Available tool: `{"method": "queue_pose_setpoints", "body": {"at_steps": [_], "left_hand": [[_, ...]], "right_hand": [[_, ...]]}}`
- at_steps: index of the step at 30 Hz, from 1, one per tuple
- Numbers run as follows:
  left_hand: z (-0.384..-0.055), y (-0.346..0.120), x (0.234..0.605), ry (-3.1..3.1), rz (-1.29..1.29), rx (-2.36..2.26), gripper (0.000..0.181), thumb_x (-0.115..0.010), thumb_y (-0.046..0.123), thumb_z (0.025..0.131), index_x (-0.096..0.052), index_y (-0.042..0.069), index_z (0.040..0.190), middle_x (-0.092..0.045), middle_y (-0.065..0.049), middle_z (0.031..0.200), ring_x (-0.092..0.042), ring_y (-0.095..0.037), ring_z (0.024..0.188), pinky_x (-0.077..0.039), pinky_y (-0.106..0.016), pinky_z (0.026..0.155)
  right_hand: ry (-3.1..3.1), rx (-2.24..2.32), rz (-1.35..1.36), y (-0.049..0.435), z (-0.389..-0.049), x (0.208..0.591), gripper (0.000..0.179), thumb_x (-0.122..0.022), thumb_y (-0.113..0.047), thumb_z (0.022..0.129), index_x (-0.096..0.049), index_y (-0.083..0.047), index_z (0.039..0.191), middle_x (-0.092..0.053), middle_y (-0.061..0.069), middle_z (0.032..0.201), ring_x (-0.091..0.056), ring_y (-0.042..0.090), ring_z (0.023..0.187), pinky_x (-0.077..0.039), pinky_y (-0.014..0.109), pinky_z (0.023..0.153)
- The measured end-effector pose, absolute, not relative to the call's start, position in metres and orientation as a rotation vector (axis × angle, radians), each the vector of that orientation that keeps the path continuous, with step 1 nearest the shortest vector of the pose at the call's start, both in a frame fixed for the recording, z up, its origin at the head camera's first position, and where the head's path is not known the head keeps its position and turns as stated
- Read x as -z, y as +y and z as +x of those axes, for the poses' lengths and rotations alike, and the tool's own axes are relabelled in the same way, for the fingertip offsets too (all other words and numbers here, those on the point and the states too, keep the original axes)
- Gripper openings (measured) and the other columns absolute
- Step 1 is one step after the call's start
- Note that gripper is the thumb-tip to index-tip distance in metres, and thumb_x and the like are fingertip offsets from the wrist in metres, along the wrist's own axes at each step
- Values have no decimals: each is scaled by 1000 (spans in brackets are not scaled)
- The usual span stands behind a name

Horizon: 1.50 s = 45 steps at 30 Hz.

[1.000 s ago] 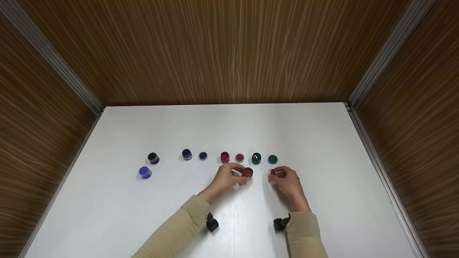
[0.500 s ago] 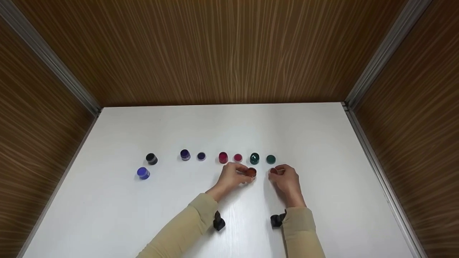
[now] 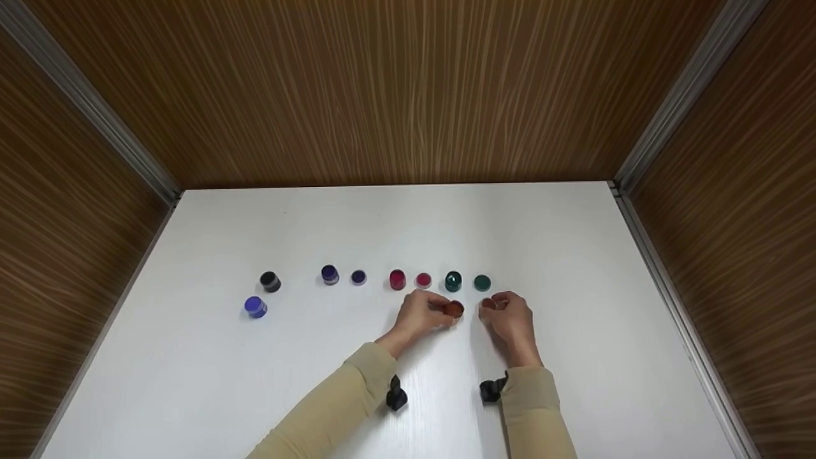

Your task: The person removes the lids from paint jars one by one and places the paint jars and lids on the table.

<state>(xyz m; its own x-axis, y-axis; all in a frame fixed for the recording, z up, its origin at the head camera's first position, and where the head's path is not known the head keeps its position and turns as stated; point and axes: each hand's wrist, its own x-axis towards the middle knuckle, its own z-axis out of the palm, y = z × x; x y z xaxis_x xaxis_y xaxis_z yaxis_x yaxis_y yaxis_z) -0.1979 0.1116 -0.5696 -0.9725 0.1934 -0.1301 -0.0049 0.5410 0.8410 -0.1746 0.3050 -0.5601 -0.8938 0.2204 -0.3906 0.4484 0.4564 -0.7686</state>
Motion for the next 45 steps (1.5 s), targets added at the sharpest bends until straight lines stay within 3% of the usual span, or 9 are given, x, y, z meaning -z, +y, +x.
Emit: {"method": "queue_pose_setpoints", "body": {"at_steps": [5, 13, 18, 27, 33, 45], "left_hand": [[-198, 112, 572, 2589, 171, -1388, 22, -89, 20, 71, -79, 18, 91, -69, 8, 75, -58, -3, 69, -47, -22, 66], [-200, 108, 572, 2587, 184, -1371, 22, -88, 19, 73, -78, 17, 93, -64, 10, 74, -55, -4, 69, -47, -22, 66], [-201, 108, 572, 2560, 193, -1380, 21, -87, 18, 74, -78, 18, 93, -62, 9, 75, -54, -4, 70, -46, -22, 66], [-200, 107, 571, 2566, 253, -1357, 37, -89, 18, 70, -75, 12, 104, -67, 4, 81, -56, -6, 73, -47, -22, 72], [-200, 107, 572, 2532, 285, -1396, 37, -88, 12, 70, -74, 10, 104, -69, 0, 84, -57, -6, 74, -47, -21, 74], [-199, 96, 569, 2410, 385, -1443, 52, -88, 14, 72, -67, 3, 119, -70, -7, 99, -64, -14, 94, -47, -21, 84]], "right_hand": [[2475, 1411, 546, 306, -173, 560, 59, -73, -22, 89, -48, 3, 136, -54, 18, 116, -54, 25, 95, -49, 28, 79], [2489, 1449, 516, 309, -171, 562, 51, -71, -13, 90, -50, 6, 133, -56, 17, 112, -54, 24, 94, -50, 25, 74], [2480, 1451, 526, 312, -172, 565, 51, -70, -16, 91, -50, 6, 133, -56, 18, 116, -54, 25, 98, -49, 26, 76], [2506, 1401, 497, 312, -170, 564, 55, -73, -12, 86, -51, 4, 134, -55, 19, 116, -54, 26, 95, -51, 26, 73], [2523, 1379, 517, 310, -170, 563, 52, -72, -17, 90, -52, 4, 132, -55, 17, 112, -53, 25, 94, -50, 26, 72], [2485, 1457, 469, 312, -163, 560, 64, -71, -15, 90, -40, 2, 143, -52, 17, 113, -59, 22, 87, -52, 26, 71]]}}
